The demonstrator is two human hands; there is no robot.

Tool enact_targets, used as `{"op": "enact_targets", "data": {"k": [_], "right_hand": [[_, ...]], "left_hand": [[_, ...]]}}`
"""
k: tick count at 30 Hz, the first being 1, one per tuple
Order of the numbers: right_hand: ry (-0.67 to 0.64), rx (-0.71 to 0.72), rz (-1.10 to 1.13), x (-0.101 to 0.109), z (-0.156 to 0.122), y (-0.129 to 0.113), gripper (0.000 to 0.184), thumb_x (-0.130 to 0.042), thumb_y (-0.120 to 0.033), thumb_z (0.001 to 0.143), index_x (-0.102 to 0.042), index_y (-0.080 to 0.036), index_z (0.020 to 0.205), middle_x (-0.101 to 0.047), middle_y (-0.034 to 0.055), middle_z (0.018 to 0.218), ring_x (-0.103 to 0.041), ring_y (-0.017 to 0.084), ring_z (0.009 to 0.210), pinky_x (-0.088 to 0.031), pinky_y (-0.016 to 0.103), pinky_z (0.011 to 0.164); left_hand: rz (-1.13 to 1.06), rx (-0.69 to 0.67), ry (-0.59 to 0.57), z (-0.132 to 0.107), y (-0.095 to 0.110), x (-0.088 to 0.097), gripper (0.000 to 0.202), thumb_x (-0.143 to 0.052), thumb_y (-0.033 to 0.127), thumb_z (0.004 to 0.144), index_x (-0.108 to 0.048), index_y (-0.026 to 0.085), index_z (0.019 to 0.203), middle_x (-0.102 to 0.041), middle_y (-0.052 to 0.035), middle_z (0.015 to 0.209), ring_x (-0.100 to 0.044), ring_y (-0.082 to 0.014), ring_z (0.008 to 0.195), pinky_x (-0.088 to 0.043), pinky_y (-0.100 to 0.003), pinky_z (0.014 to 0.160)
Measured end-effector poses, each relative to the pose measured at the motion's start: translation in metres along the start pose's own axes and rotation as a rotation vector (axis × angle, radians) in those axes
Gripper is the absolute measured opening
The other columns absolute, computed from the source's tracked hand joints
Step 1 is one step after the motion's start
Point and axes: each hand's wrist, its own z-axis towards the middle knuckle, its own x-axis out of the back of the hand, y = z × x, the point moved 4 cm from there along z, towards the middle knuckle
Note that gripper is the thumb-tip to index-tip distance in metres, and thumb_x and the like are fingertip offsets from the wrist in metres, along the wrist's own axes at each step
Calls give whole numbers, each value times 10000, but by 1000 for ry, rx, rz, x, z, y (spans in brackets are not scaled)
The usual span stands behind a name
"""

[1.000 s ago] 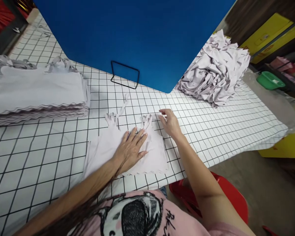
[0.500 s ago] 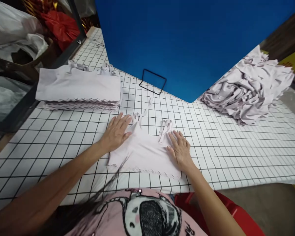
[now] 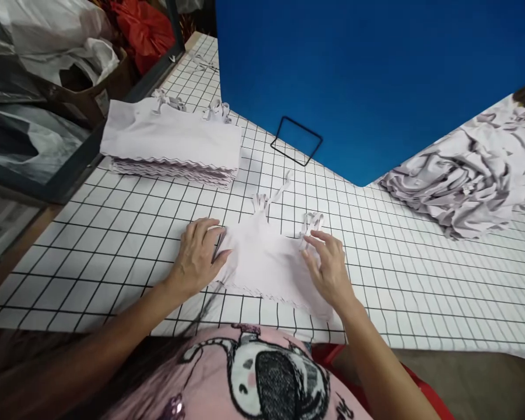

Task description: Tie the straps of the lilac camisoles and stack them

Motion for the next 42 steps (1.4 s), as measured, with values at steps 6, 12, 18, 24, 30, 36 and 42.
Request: {"op": "enact_targets", "data": {"k": [6,12,18,24,30,36,42], "right_hand": [[-203,-287,274,-29,93,-11,474,-391,-561,961,-628,-188,794,-674,67,799,-609,191,733,-447,309,663],[-311,-388,153,-74,132,-35,264,-657,-457,793,-589,-208,738,-681,41,762,-589,190,721,-387,291,620],[-262,-485,605,-83,130,-32,225,-634,-306,751,-474,-208,627,-544,-29,575,-451,110,517,-339,257,512],[-88,-560,1248,-65,149,-27,214,-693,-352,732,-587,-171,773,-663,7,762,-390,57,530,-235,195,435],[39,-427,1287,-15,175,-19,276,-711,-402,761,-664,-180,918,-691,17,827,-435,53,564,-280,179,440],[107,-221,957,8,163,-27,277,-564,-409,910,-679,-204,1057,-680,51,990,-531,88,695,-410,204,533],[85,192,619,-11,110,-52,259,-513,-211,951,-714,-282,1098,-610,56,1019,-601,168,959,-548,328,768]], "left_hand": [[-59,-264,-188,30,46,-34,431,-418,282,983,-458,123,1382,-506,-149,1439,-384,-284,1402,-373,-463,1137],[-60,-216,-322,35,48,-63,559,-422,412,982,-415,89,1438,-399,-156,1532,-269,-316,1469,-332,-492,1169],[-104,-221,-299,32,46,-63,573,-453,378,972,-372,109,1471,-370,-141,1552,-223,-301,1488,-311,-477,1186],[-78,-238,-291,33,47,-62,591,-432,358,983,-318,97,1501,-332,-138,1573,-198,-289,1496,-307,-461,1191],[-23,-254,-309,32,47,-61,559,-424,366,987,-389,76,1464,-338,-137,1569,-220,-297,1489,-314,-452,1192],[-90,-245,-287,34,45,-62,530,-451,352,977,-415,100,1442,-380,-153,1544,-263,-309,1473,-364,-491,1161],[-544,-29,-131,49,45,-24,339,-481,315,964,-581,163,1249,-550,-131,1395,-463,-272,1353,-427,-459,1113]]}}
